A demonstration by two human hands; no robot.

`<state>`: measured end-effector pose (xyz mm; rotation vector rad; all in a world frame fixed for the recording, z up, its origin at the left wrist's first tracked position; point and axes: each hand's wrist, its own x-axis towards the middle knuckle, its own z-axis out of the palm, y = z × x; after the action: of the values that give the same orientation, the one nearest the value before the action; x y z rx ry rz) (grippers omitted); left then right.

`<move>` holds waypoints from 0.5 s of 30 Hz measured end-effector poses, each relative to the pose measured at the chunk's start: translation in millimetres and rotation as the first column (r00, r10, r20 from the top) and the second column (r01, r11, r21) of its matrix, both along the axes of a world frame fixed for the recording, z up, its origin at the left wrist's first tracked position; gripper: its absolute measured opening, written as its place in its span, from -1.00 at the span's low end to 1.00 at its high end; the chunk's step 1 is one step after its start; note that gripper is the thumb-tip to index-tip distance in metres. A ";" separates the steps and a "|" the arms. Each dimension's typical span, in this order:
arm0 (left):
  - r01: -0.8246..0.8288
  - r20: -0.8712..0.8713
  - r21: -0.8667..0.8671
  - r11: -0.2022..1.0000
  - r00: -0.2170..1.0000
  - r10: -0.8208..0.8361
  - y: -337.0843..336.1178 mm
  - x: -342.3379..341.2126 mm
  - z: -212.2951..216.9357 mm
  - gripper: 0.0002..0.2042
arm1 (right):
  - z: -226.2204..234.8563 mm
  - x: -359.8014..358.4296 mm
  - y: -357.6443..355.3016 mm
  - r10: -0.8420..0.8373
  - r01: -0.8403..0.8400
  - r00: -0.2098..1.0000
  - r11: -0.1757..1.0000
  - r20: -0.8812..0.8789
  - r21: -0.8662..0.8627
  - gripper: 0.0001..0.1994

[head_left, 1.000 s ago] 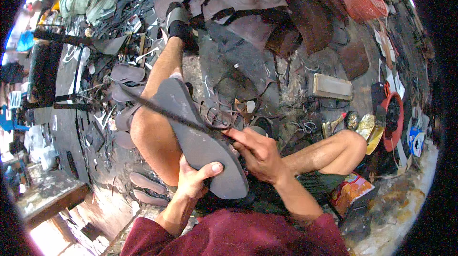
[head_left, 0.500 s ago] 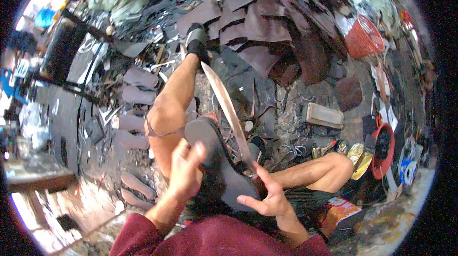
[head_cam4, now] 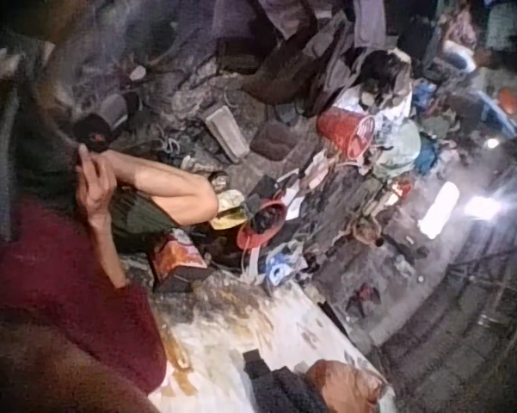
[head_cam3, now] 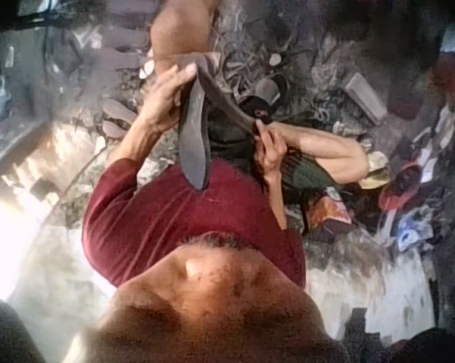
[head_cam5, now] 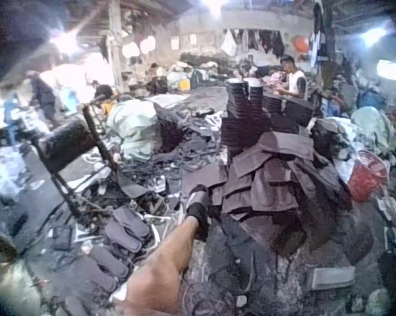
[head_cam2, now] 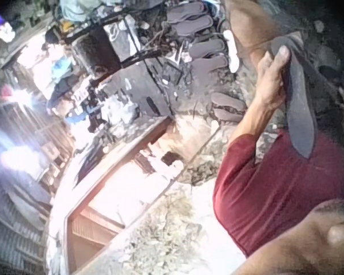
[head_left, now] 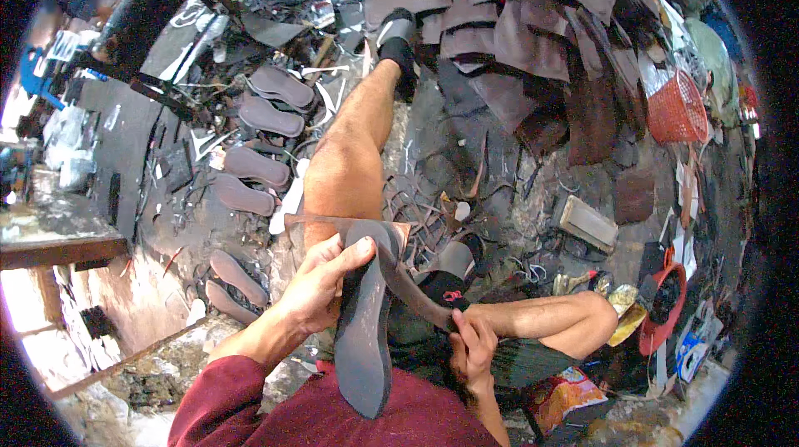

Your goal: The person sits on the floor and uses a curved blade to cut dark rubber shoe insoles into smaller pieces. They repeatedly pick up insoles, slice them, and place the cut pieces aside.

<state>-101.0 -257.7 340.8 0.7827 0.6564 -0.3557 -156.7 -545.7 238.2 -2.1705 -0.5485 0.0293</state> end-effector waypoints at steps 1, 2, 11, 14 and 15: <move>0.028 0.036 0.021 0.999 0.999 -0.028 -1.2 2.3 1.3 -0.70 | 3.2 13.8 10.8 -0.005 0.004 1.000 0.999 0.006 0.042 -0.69; 0.056 0.054 0.039 0.998 0.997 -0.058 -2.3 7.0 0.5 -0.70 | 5.3 28.7 18.1 -0.019 0.018 1.000 0.997 0.016 0.079 -0.68; 0.272 0.048 0.266 0.925 0.955 -0.294 11.9 14.3 3.1 -0.78 | 94.0 154.4 41.9 0.439 -0.447 0.890 0.894 -0.124 -0.035 -0.62; 0.349 0.046 0.229 0.909 0.929 -0.368 13.4 16.6 5.8 -0.76 | 107.6 176.7 57.7 0.519 -0.538 0.809 0.843 -0.275 0.008 -0.60; 0.393 -0.005 0.236 0.889 0.915 -0.403 11.5 18.3 4.5 -0.76 | 108.6 183.1 63.5 0.546 -0.564 0.797 0.826 -0.257 0.007 -0.59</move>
<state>-82.7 -246.2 345.3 1.1528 0.4966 -0.6426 26.4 -482.2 346.8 -1.9562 -1.0325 0.6444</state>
